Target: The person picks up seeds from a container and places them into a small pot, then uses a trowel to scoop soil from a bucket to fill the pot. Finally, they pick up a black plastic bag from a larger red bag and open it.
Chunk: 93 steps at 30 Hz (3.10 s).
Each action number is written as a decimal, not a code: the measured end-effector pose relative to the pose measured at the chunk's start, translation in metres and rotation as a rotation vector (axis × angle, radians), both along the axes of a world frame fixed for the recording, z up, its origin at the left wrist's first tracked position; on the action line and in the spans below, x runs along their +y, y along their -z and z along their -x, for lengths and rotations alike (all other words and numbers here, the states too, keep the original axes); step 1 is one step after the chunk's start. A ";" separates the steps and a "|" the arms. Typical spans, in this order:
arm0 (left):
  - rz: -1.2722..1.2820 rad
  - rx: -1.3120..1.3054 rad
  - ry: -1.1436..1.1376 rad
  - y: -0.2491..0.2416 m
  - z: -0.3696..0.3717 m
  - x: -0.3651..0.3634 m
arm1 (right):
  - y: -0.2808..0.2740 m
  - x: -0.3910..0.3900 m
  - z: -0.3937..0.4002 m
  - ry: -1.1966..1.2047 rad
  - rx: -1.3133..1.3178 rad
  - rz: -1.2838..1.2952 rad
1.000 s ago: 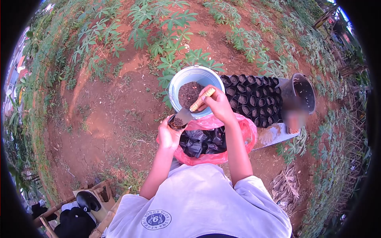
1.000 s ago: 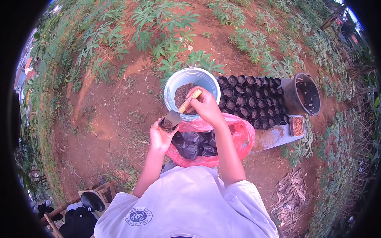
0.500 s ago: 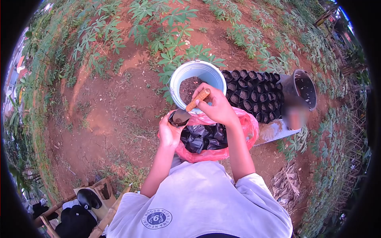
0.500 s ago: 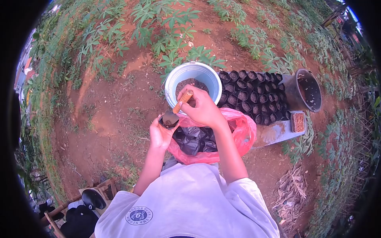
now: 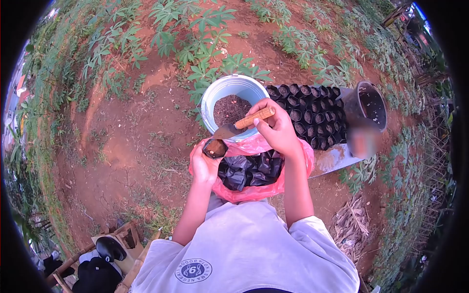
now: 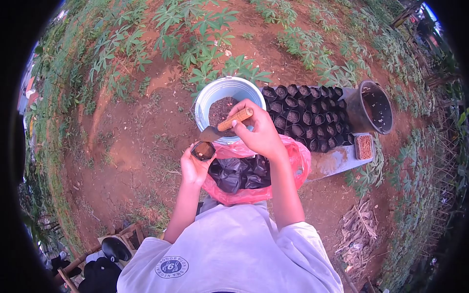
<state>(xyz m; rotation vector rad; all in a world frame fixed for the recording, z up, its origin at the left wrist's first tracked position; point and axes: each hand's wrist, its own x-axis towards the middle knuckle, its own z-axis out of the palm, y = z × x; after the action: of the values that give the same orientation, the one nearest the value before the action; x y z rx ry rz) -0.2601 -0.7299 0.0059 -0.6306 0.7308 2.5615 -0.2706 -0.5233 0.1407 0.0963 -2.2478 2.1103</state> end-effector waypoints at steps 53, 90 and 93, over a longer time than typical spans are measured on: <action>0.071 -0.063 -0.154 0.014 0.004 -0.003 | 0.132 0.052 0.022 0.076 -0.332 -0.245; 0.059 -0.029 -0.104 0.005 -0.005 -0.031 | 0.154 0.035 0.054 0.107 -0.168 -0.533; 0.055 -0.035 -0.125 0.009 -0.004 -0.034 | 0.151 0.045 0.058 0.004 -0.243 -0.671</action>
<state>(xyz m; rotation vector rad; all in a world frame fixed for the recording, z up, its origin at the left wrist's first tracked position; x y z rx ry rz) -0.2561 -0.7635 -0.0033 -0.7595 0.7748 2.6439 -0.3281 -0.4787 -0.0100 -0.1462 -2.9929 1.3324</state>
